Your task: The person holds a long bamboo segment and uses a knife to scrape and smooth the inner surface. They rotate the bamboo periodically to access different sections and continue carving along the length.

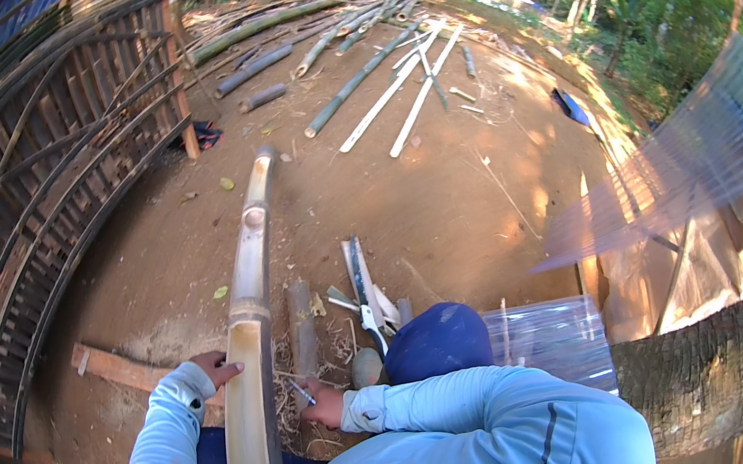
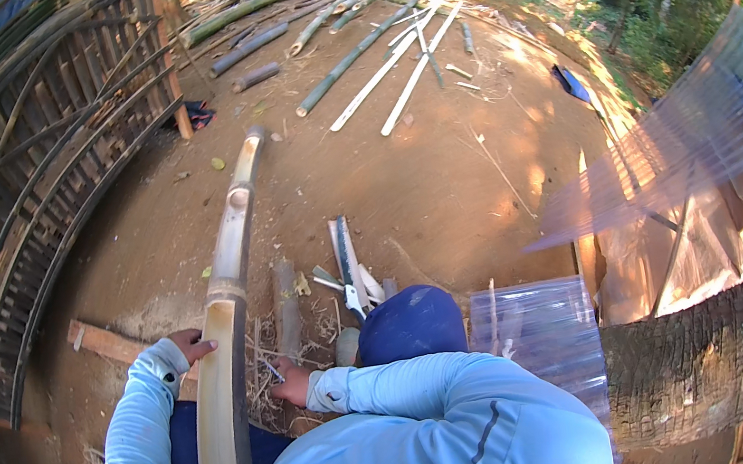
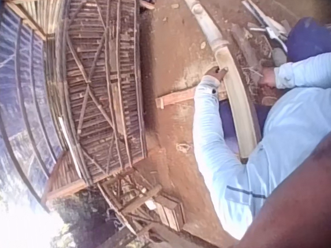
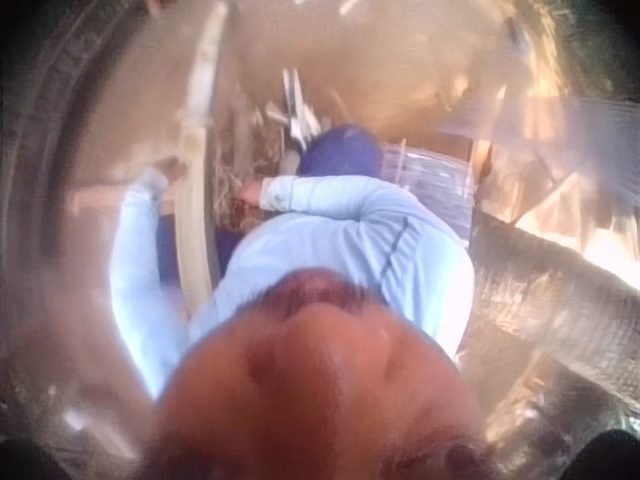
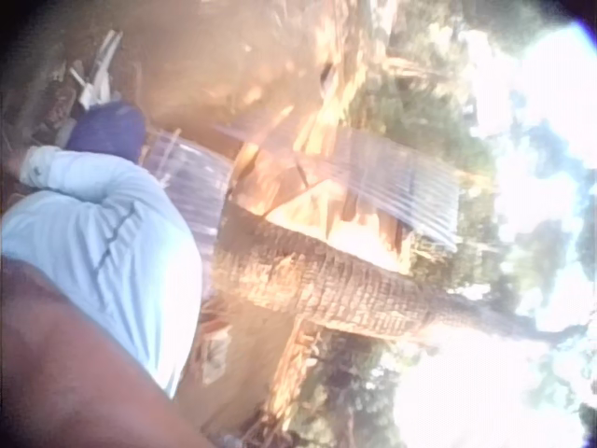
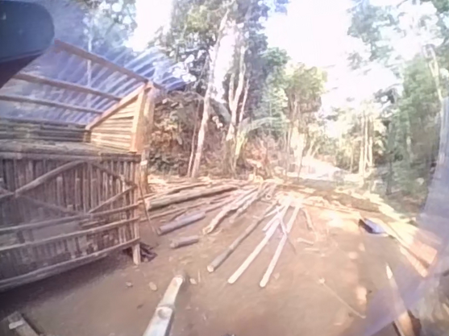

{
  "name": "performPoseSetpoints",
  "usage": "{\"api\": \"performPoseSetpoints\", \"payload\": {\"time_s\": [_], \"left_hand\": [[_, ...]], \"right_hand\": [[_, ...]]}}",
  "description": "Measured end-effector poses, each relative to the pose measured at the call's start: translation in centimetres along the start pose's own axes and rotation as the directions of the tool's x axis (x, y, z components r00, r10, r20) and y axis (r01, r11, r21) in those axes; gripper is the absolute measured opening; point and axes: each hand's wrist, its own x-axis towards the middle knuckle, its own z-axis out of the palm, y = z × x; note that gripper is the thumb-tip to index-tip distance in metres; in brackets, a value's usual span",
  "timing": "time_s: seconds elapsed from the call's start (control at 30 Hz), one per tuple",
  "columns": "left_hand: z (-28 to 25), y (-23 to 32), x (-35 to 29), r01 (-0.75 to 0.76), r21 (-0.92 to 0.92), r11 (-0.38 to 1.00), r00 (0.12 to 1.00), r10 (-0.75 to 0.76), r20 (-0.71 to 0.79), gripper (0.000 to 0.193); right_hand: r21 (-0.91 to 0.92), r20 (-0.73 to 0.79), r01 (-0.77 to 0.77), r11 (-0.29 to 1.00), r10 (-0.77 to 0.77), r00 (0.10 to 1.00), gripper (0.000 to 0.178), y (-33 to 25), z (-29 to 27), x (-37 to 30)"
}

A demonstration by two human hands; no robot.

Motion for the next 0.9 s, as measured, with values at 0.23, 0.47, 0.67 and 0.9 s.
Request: {"api": "performPoseSetpoints", "payload": {"time_s": [0.23,0.47,0.67,0.9], "left_hand": [[-0.4,1.1,-0.5,0.040,0.120,0.992,0.999,-0.037,-0.025,0.082],[-0.3,3.5,-2.5,0.102,-0.084,0.991,0.991,-0.094,0.090,0.071],[1.8,0.9,-0.6,-0.004,-0.272,0.962,0.992,0.038,0.120,0.075],[2.2,2.4,-3.3,-0.140,0.111,0.984,0.966,0.160,-0.201,0.041]], "right_hand": [[0.176,-0.056,-0.095,0.980,0.106,0.993,0.060,-0.1,0.2,0.1],[0.449,0.128,-0.227,0.864,0.189,0.974,0.053,-1.9,-0.5,-1.0],[0.530,0.213,-0.296,0.795,0.212,0.954,0.061,-3.6,-1.1,-1.0],[0.500,0.183,-0.314,0.807,0.256,0.949,0.027,-5.9,-1.9,-2.7]]}}
